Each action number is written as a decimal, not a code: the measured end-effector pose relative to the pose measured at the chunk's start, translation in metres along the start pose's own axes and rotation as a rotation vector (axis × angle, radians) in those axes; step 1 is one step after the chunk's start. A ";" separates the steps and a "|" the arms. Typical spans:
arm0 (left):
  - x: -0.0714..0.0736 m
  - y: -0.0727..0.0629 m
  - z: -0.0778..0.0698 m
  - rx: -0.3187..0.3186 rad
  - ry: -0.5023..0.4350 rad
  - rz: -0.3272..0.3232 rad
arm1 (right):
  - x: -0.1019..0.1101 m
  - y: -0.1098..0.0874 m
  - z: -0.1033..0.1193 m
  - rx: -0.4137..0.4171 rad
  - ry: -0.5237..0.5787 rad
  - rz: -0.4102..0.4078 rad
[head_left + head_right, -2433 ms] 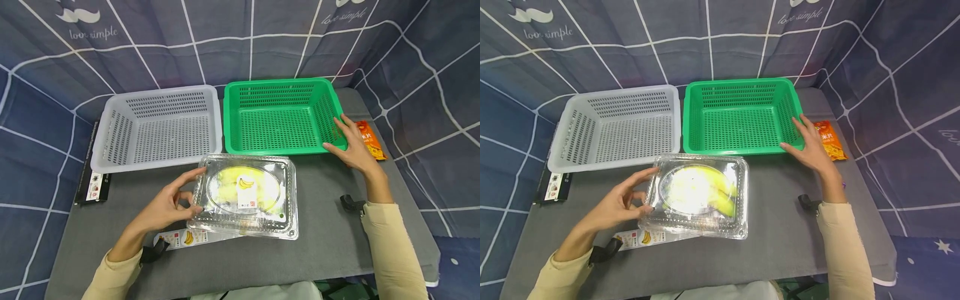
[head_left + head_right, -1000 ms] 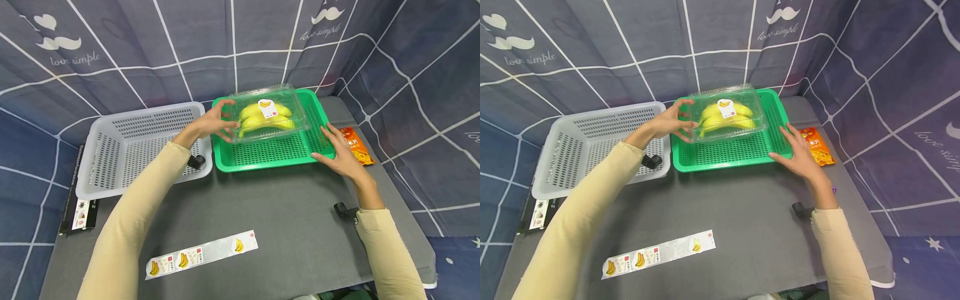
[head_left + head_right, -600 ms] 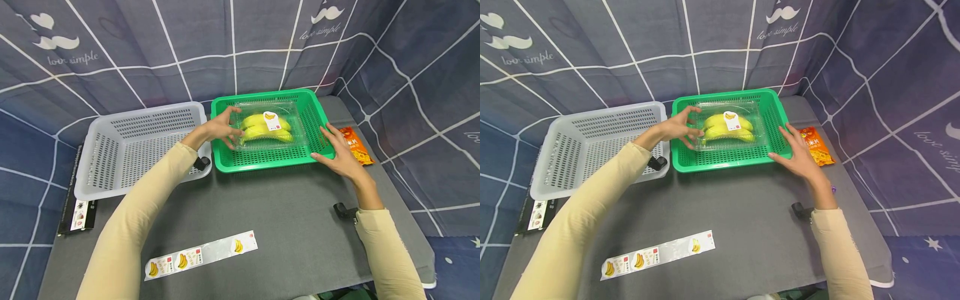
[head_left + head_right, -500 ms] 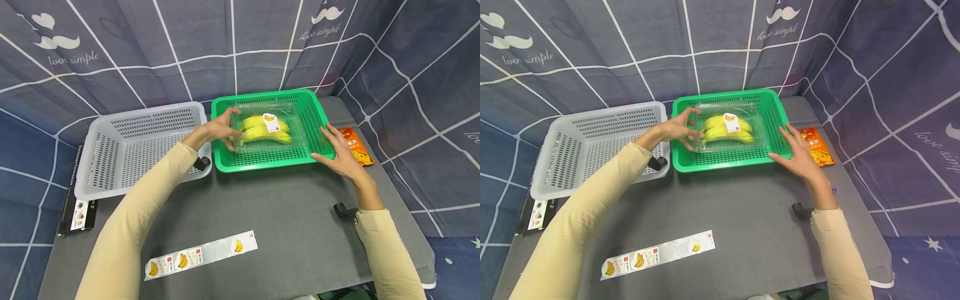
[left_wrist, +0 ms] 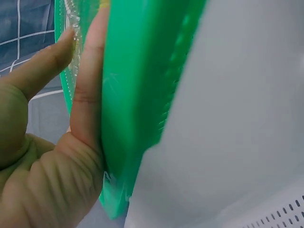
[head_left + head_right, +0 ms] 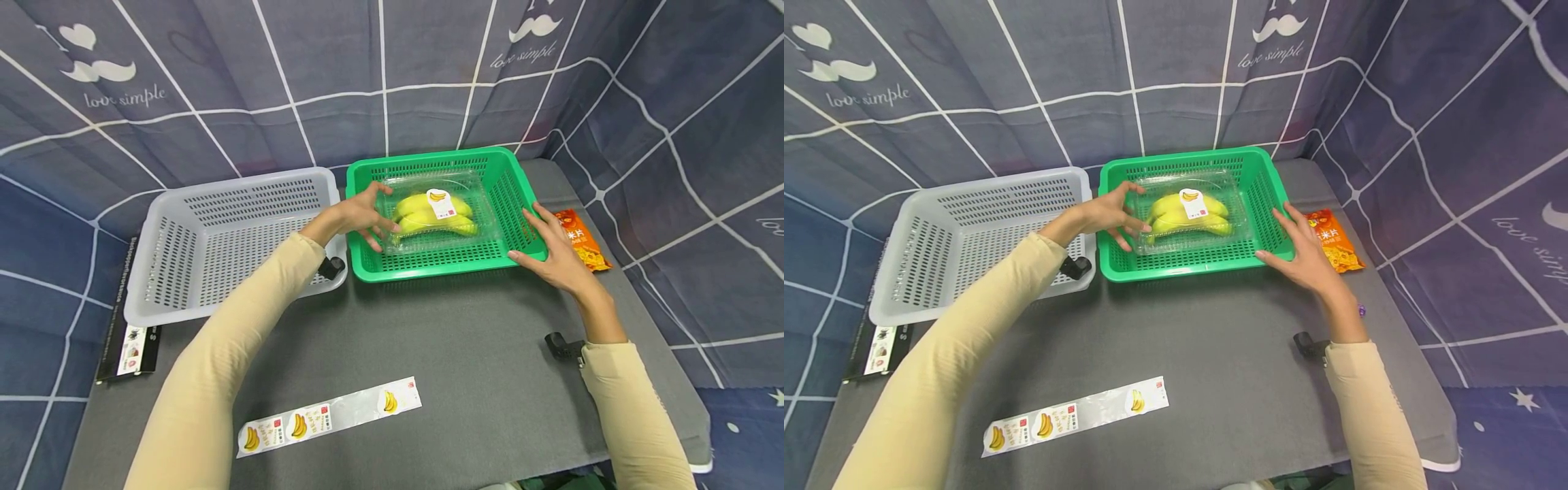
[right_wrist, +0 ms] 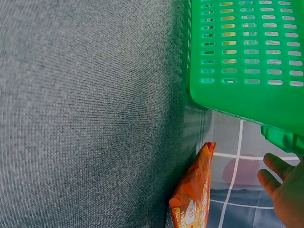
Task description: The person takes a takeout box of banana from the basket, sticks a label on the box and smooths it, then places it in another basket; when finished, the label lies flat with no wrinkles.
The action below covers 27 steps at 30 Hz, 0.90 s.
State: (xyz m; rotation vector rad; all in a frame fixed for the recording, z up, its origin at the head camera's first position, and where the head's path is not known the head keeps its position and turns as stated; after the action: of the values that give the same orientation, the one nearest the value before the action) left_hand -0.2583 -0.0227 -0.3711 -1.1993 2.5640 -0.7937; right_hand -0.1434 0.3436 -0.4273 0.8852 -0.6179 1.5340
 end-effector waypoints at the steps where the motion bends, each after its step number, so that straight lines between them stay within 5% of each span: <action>1: 0.000 0.000 0.000 0.002 0.013 -0.002 | 0.000 0.000 0.000 0.000 0.000 0.000; 18: -0.001 0.000 0.002 -0.008 0.096 0.002 | -0.002 0.001 -0.001 -0.004 0.017 0.010; 22: 0.003 -0.014 0.000 -0.055 0.153 -0.015 | -0.002 0.001 0.000 -0.001 0.014 0.011; 27: 0.005 -0.051 -0.005 -0.189 0.121 -0.059 | 0.000 0.000 0.001 0.008 0.018 0.002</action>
State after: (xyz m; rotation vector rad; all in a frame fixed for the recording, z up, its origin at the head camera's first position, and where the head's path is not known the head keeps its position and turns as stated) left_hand -0.2307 -0.0514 -0.3390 -1.3248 2.7664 -0.6666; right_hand -0.1437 0.3430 -0.4266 0.8759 -0.5997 1.5456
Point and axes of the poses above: each hand's wrist, its own y-axis towards the middle knuckle, its own x-axis out of the back of the hand, z = x × y, the point moved 2 cm from there along y, towards the middle knuckle, and after that the axes turned 10 degrees about -y, right-handed, at the moved point
